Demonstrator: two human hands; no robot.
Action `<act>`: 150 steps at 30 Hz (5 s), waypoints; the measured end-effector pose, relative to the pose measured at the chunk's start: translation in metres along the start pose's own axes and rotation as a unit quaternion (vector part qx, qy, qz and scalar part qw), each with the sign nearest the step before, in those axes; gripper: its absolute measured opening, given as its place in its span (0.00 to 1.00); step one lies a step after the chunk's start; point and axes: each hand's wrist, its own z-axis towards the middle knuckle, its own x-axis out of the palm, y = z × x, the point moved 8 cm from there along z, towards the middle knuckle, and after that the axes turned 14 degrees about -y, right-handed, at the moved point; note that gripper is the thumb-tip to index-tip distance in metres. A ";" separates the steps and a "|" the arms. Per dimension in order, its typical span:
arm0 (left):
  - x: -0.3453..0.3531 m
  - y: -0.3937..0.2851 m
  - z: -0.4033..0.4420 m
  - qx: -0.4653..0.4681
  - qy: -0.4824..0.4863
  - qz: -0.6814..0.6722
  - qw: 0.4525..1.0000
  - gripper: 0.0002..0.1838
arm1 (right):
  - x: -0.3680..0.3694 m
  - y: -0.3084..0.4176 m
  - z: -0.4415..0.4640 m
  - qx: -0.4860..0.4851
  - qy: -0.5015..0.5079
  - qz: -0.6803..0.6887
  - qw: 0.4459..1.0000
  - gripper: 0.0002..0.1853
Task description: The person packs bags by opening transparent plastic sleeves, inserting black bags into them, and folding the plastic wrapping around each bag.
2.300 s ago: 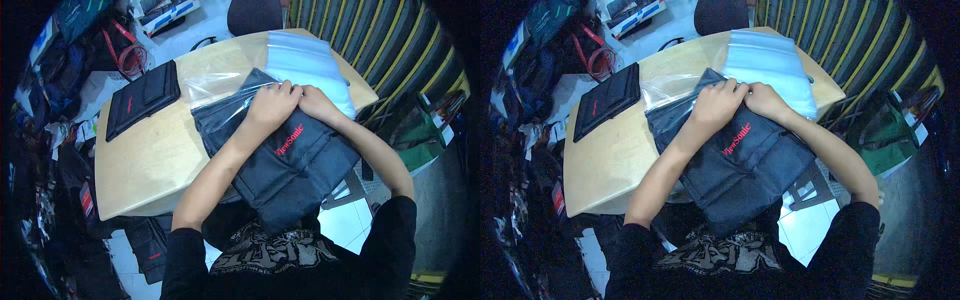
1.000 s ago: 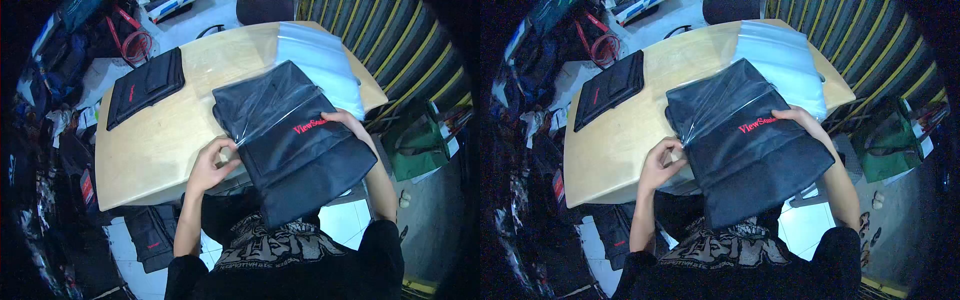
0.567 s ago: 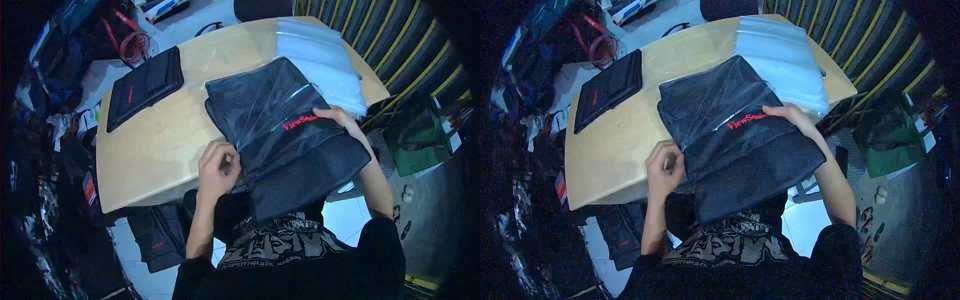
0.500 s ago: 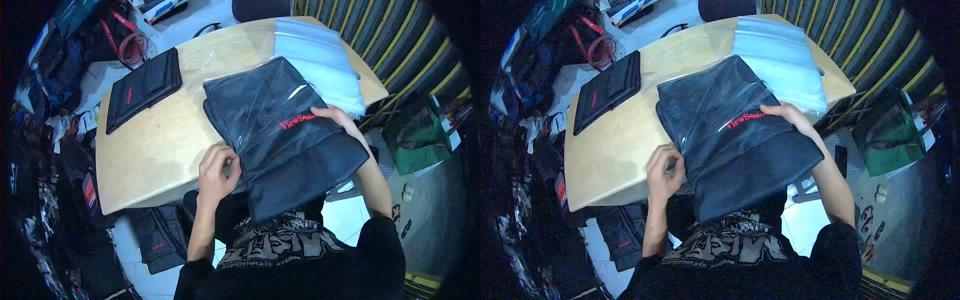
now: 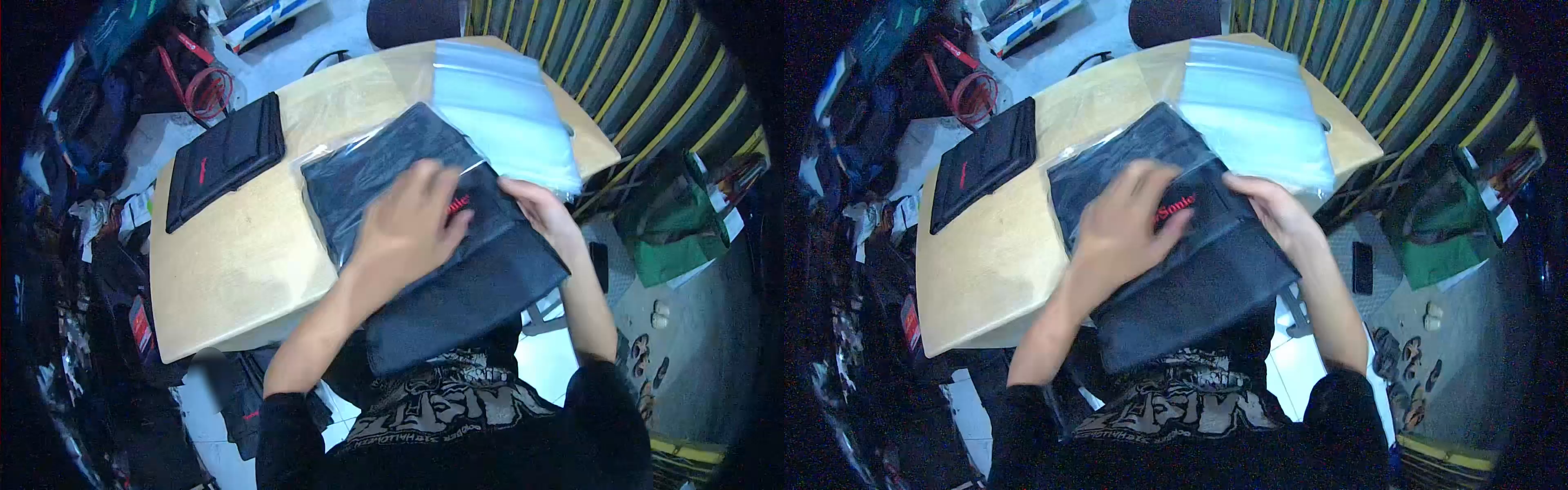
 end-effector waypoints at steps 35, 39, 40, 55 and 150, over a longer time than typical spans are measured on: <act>0.070 -0.085 0.012 0.232 0.051 0.012 0.971 0.08 | 0.025 -0.084 0.027 -0.067 0.024 0.059 0.996 0.14; 0.060 -0.101 0.003 0.271 0.019 0.060 0.960 0.08 | 0.033 -0.097 0.083 -0.049 0.038 -0.025 0.998 0.15; 0.058 -0.101 0.002 0.278 0.016 0.068 0.958 0.08 | 0.042 -0.094 0.089 -0.020 0.027 0.010 0.999 0.15; -0.033 -0.027 -0.066 0.084 0.129 0.172 0.973 0.22 | 0.055 -0.083 0.019 0.122 0.051 0.332 0.934 0.32; 0.108 0.489 -0.023 -0.643 -0.154 -0.333 0.672 0.09 | -0.010 0.003 0.073 -0.267 -0.099 -0.382 0.880 0.23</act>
